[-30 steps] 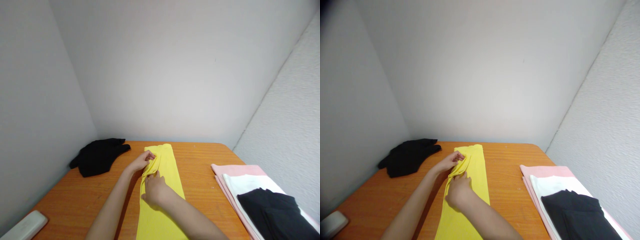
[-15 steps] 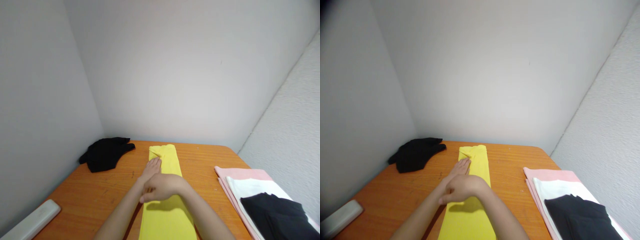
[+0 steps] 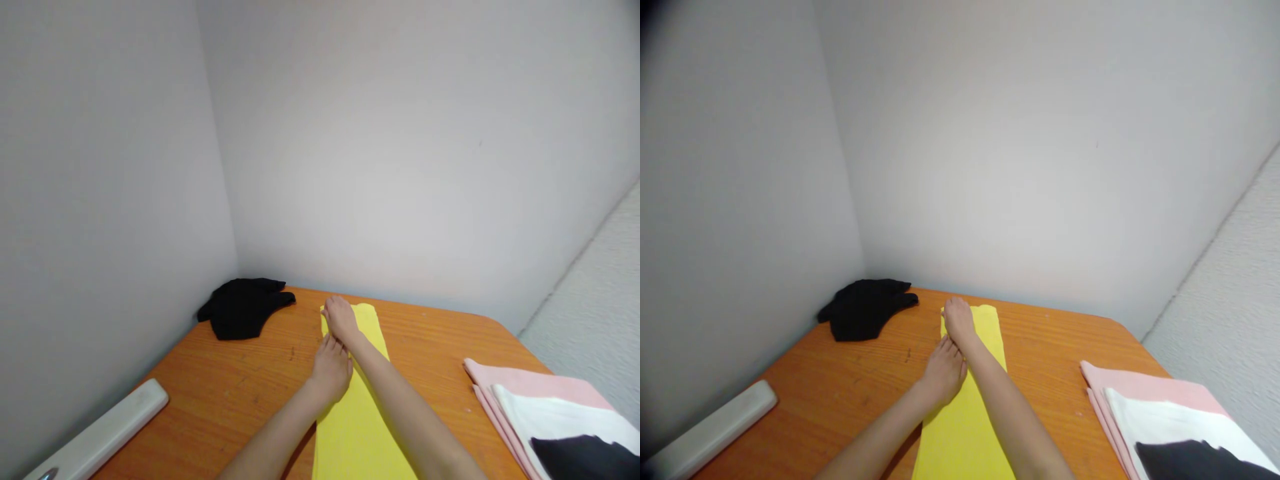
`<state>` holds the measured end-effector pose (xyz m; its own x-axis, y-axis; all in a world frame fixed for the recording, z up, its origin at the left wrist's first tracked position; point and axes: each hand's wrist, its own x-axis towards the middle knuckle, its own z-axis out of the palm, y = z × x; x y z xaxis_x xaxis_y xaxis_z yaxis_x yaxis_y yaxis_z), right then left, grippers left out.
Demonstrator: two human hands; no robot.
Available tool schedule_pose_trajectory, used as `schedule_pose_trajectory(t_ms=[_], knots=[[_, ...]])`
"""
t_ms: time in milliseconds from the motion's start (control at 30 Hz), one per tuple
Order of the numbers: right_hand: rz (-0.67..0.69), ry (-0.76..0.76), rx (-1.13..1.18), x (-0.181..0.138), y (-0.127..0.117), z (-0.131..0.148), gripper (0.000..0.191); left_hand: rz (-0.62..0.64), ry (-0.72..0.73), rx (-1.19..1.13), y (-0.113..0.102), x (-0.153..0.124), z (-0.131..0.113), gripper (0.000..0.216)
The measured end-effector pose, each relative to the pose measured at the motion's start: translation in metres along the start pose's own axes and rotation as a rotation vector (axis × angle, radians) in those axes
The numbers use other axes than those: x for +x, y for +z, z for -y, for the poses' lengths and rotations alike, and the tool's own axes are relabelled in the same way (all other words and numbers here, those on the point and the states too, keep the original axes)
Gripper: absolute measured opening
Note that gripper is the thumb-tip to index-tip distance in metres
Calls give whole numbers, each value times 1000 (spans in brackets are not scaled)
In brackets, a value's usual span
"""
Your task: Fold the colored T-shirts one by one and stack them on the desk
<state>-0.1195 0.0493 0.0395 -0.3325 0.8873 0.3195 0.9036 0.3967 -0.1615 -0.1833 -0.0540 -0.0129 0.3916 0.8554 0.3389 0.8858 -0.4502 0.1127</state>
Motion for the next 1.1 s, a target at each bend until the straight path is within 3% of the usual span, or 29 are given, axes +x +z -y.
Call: schedule_pose_trajectory(t_ms=[233,467,567,700,900,1100], knots=[[-6,122,42,34,25,-32,24,43,-69,66,11,-1,-7,55],[16,157,176,37,51,-44,21,105,-66,31,7,-4,-10,57],[17,114,225,38,50,-46,18,117,-63,12,1,-4,-10,57],[-16,21,245,37,30,-51,11,117,-61,-1,-3,-4,-9,55],[-136,-54,188,-7,-9,-62,21,93,-62,-36,-1,-5,-7,55],[-61,-64,40,-78,-9,-65,37,52,-56,-5,4,-4,-7,55]])
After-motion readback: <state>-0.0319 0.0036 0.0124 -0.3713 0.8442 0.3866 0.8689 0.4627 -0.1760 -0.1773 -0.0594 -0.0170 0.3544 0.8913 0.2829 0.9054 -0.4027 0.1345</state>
